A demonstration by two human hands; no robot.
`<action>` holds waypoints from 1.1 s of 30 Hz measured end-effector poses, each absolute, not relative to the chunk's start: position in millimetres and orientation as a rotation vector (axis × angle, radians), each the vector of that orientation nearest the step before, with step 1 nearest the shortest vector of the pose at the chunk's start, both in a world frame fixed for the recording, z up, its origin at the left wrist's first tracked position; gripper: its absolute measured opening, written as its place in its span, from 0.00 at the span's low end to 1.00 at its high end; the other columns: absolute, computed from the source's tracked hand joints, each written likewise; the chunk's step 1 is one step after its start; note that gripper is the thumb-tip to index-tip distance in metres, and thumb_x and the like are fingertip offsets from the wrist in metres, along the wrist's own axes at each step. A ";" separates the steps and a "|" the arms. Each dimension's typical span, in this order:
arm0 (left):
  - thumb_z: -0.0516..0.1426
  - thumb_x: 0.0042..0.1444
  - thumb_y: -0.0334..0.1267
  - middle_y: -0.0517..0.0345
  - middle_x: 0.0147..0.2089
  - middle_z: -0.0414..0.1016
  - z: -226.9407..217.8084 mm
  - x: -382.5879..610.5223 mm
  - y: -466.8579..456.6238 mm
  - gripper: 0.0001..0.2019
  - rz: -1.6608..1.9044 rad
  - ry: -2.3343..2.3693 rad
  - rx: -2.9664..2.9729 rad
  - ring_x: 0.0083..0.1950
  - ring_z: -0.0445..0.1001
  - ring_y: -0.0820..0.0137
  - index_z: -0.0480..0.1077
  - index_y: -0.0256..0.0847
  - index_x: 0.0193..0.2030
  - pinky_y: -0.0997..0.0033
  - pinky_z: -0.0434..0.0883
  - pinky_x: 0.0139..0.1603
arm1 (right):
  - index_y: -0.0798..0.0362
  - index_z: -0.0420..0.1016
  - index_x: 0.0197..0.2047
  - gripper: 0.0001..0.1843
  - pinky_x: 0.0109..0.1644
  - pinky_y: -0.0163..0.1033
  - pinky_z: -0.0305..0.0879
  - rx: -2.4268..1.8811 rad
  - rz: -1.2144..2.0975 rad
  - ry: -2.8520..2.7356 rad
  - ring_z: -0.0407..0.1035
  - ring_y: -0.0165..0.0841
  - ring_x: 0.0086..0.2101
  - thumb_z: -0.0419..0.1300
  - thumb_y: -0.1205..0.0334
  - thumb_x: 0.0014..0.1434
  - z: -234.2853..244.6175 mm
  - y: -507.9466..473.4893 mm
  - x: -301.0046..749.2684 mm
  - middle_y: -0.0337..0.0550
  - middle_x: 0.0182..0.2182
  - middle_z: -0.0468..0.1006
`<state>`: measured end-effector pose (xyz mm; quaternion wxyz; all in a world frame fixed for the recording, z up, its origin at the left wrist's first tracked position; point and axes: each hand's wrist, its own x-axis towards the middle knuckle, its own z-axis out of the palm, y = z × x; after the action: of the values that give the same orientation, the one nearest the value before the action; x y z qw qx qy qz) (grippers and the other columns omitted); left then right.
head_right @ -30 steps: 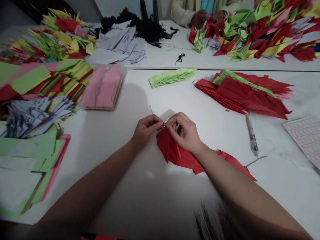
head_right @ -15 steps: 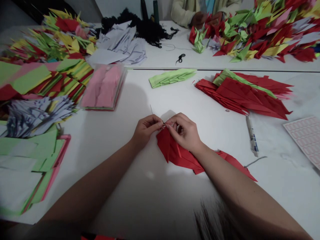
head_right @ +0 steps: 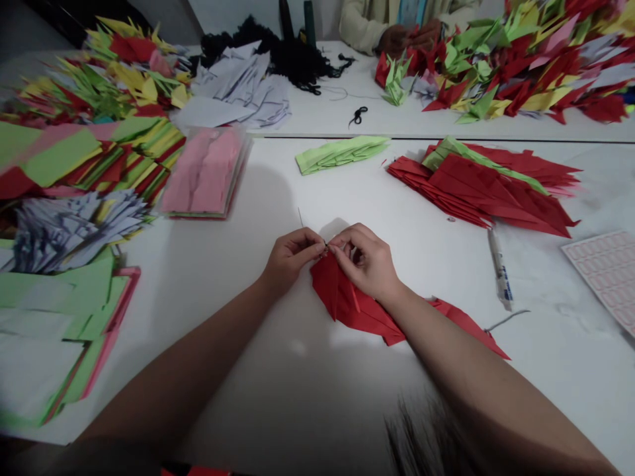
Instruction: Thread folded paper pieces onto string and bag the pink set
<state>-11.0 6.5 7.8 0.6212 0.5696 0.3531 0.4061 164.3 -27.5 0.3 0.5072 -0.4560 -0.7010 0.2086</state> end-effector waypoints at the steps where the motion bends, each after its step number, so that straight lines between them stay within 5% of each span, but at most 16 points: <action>1: 0.62 0.53 0.40 0.61 0.28 0.72 7.7 -10.9 6.5 0.08 0.933 0.816 1.298 0.32 0.68 0.75 0.72 0.37 0.30 0.73 0.65 0.36 | 0.51 0.74 0.36 0.01 0.26 0.37 0.64 -1.104 0.500 -1.684 0.65 0.29 0.27 0.61 0.65 0.60 0.6 -27.8 164.2 0.41 0.31 0.72; 33: 0.60 0.55 0.40 0.61 0.28 0.71 6.5 -10.4 5.1 0.08 0.877 0.841 1.401 0.32 0.67 0.74 0.69 0.38 0.30 0.73 0.64 0.36 | 0.50 0.73 0.37 0.03 0.29 0.38 0.66 -1.122 0.483 -1.731 0.67 0.32 0.30 0.59 0.63 0.63 0.1 -26.5 163.8 0.41 0.31 0.72</action>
<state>-10.4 5.1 6.5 0.6000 0.6044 0.3628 0.3783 163.8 -26.5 0.1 0.4895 -0.4617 -0.7125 0.1989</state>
